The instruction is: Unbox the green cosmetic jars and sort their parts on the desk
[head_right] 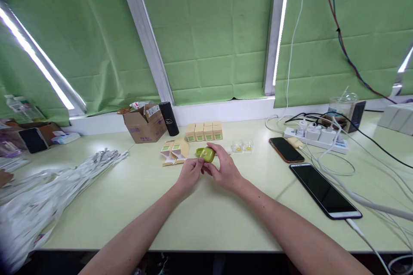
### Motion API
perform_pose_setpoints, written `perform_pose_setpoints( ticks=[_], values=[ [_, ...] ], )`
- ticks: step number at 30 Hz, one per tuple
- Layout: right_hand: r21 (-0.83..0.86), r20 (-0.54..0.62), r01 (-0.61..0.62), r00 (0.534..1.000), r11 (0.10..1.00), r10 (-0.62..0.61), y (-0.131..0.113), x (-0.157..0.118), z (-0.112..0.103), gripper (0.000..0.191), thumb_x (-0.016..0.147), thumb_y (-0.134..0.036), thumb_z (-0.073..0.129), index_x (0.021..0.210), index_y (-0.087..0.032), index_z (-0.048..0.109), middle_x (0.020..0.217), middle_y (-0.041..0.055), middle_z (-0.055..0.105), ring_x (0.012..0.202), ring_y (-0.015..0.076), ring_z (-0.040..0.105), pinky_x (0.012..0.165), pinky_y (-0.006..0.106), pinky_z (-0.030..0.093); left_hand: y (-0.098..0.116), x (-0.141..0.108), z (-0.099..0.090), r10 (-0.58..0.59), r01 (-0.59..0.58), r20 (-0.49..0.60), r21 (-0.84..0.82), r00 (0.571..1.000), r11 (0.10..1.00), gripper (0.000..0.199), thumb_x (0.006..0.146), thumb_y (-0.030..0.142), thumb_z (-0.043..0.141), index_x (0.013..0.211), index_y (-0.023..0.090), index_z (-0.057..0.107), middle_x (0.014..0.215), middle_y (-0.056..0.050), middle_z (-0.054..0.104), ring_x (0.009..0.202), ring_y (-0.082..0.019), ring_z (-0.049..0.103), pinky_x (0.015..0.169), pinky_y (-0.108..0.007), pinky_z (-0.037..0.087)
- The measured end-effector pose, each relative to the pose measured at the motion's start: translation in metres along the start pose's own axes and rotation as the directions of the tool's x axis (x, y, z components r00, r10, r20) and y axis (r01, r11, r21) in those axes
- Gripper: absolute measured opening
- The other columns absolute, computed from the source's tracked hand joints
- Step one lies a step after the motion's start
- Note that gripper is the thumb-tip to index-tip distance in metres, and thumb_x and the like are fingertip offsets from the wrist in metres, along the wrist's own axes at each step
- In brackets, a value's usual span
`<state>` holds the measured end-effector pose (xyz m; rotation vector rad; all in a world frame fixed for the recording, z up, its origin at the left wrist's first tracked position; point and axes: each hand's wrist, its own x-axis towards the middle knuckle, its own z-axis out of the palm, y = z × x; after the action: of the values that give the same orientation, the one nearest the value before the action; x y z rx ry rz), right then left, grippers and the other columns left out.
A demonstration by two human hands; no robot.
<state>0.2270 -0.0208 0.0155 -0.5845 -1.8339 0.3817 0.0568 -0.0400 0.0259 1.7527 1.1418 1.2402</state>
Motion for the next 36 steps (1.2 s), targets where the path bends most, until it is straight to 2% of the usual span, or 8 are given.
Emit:
perform_pose_setpoints(
  ticks=[4,7,9,11,16,21,28,36],
  values=[
    [0.11,-0.045,-0.081,0.995,0.991,0.086,0.002,0.001,0.0,0.044,0.092,-0.023,0.067,0.133,-0.026,0.052,0.124,0.011,0.067,0.113,0.0268,0.068,0.101,0.048,0.06,0.003,0.002,-0.005,0.097,-0.07,-0.166,0.159,0.981,0.985,0.04,0.094,0.057,0.063,0.08,0.02,0.071,0.079,-0.006,0.074,0.074,-0.019,0.067,0.073,-0.033,0.051],
    [0.1,-0.044,-0.074,0.996,0.992,0.078,0.001,0.003,-0.002,0.039,0.091,-0.023,0.068,0.128,-0.025,0.056,0.12,0.0104,0.068,0.109,0.0265,0.068,0.097,0.048,0.06,0.005,0.002,-0.007,0.246,-0.18,-0.307,0.228,0.919,0.957,0.021,0.085,0.038,0.078,0.097,0.022,0.07,0.092,-0.004,0.071,0.085,-0.019,0.065,0.082,-0.034,0.052],
    [0.058,-0.034,-0.048,0.998,0.997,0.05,0.0,0.004,-0.004,0.04,0.09,-0.021,0.067,0.128,-0.025,0.056,0.121,0.0107,0.068,0.11,0.0268,0.067,0.095,0.048,0.06,0.007,0.002,-0.008,0.317,-0.243,-0.315,0.253,0.894,0.936,0.026,0.083,0.03,0.079,0.107,0.024,0.07,0.096,-0.004,0.068,0.091,-0.02,0.064,0.087,-0.035,0.053],
    [0.019,-0.021,-0.018,1.0,1.0,0.018,-0.001,0.004,-0.006,0.041,0.09,-0.019,0.065,0.129,-0.026,0.056,0.123,0.0113,0.067,0.112,0.0274,0.066,0.093,0.047,0.06,0.007,0.001,-0.008,0.362,-0.29,-0.281,0.267,0.889,0.919,0.027,0.086,0.027,0.077,0.112,0.025,0.071,0.095,-0.005,0.068,0.094,-0.021,0.063,0.089,-0.036,0.053],
    [-0.008,0.006,0.047,0.999,0.999,-0.046,-0.002,0.005,-0.009,0.043,0.091,-0.017,0.062,0.132,-0.027,0.056,0.124,0.0118,0.066,0.117,0.0284,0.063,0.095,0.048,0.06,0.005,0.001,-0.009,0.424,-0.343,-0.252,0.31,0.87,0.887,0.014,0.092,0.025,0.07,0.105,0.025,0.074,0.094,-0.007,0.07,0.104,-0.025,0.058,0.092,-0.04,0.051],
    [-0.036,0.03,0.076,0.997,0.996,-0.075,0.001,0.004,-0.008,0.045,0.093,-0.017,0.061,0.136,-0.027,0.055,0.127,0.0124,0.065,0.12,0.029,0.062,0.098,0.052,0.059,0.005,0.001,-0.009,0.419,-0.337,-0.257,0.308,0.871,0.89,0.009,0.093,0.025,0.067,0.098,0.024,0.075,0.092,-0.007,0.068,0.101,-0.024,0.058,0.089,-0.039,0.051],
    [-0.076,0.057,0.119,0.992,0.99,-0.115,0.006,0.001,-0.008,0.048,0.095,-0.017,0.06,0.141,-0.027,0.053,0.128,0.013,0.065,0.121,0.0298,0.062,0.099,0.053,0.058,0.003,0.003,-0.012,0.279,-0.238,-0.294,0.167,0.914,0.957,0.006,0.085,0.027,0.074,0.086,0.022,0.077,0.09,-0.004,0.059,0.078,-0.016,0.057,0.076,-0.032,0.05],
    [-0.089,0.089,0.161,0.984,0.983,-0.153,0.005,0.001,-0.009,0.049,0.096,-0.017,0.057,0.144,-0.027,0.051,0.127,0.0141,0.065,0.119,0.0313,0.063,0.097,0.055,0.059,-0.001,0.005,-0.014,0.222,-0.21,-0.258,0.074,0.94,0.975,0.005,0.081,0.026,0.077,0.082,0.021,0.077,0.089,-0.004,0.061,0.077,-0.016,0.058,0.076,-0.032,0.049]
  ],
)
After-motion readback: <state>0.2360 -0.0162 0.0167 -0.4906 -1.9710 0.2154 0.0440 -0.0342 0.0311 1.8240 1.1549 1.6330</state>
